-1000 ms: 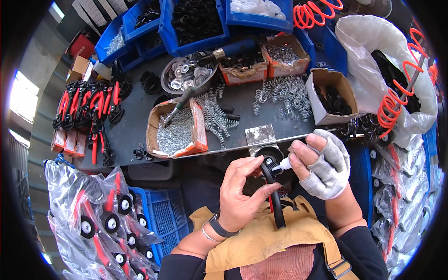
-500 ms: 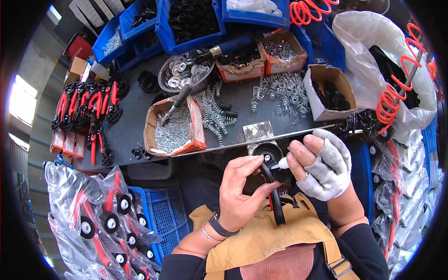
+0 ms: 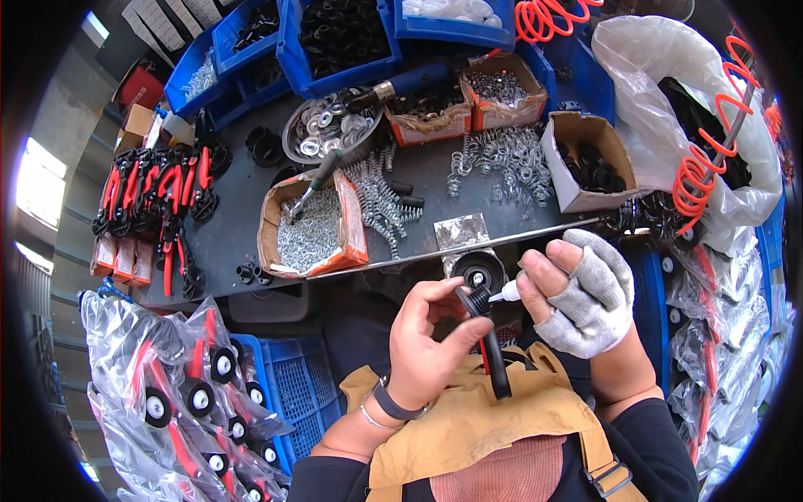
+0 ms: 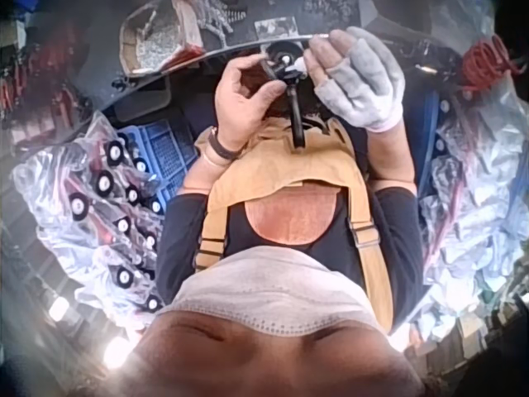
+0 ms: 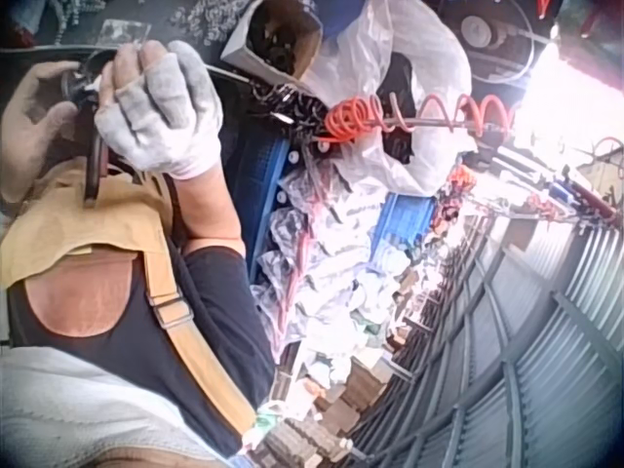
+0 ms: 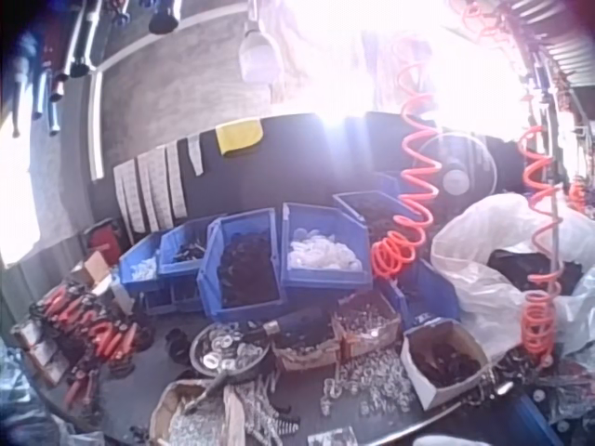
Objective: The person assembles caulking guns by fastening parts to the handles using a pneumatic tool, inserting plunger rods, and attaching barrels. They then place the assembled caulking guns into plastic bags.
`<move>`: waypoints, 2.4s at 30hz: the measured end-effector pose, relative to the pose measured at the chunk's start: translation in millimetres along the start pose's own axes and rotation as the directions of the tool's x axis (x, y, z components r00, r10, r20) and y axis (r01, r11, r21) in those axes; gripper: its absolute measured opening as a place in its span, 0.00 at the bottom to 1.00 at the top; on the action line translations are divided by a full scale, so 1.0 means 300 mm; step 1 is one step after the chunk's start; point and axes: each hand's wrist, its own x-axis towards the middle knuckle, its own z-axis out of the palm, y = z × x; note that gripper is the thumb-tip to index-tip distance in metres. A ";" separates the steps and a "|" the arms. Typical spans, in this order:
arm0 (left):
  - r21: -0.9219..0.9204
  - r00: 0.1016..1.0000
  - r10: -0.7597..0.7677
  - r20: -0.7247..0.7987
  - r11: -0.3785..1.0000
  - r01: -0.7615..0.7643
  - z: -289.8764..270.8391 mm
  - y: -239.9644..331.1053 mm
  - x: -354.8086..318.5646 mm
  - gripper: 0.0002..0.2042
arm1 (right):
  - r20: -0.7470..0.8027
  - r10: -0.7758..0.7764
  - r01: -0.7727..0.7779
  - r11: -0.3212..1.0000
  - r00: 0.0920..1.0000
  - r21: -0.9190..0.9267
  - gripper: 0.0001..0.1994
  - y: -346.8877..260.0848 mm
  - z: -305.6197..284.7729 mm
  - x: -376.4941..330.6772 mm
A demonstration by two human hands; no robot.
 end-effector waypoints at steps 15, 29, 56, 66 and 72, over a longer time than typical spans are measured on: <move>-0.600 0.822 -0.481 0.305 0.574 0.557 -0.006 -0.019 0.007 0.16 | -0.016 -0.009 0.010 0.999 1.000 0.042 0.06 -0.014 0.000 0.005; -0.593 0.844 -0.461 0.275 0.610 0.526 -0.001 -0.027 0.006 0.16 | -0.007 0.036 -0.036 0.997 0.999 0.067 0.07 -0.007 0.004 0.001; 0.420 0.810 0.055 0.583 0.833 -0.359 -0.039 -0.061 0.218 0.19 | 0.232 0.512 -0.534 0.845 0.827 0.039 0.18 0.346 0.617 0.333; 0.351 0.856 -0.090 0.509 0.930 -0.112 0.015 -0.118 0.236 0.08 | 0.744 0.143 -0.087 0.990 0.653 -0.114 0.20 0.423 0.707 0.471; 0.381 0.898 -0.084 0.431 0.919 -0.097 0.030 -0.139 0.217 0.10 | 0.598 -0.085 0.041 0.995 0.797 0.086 0.21 0.334 0.449 0.372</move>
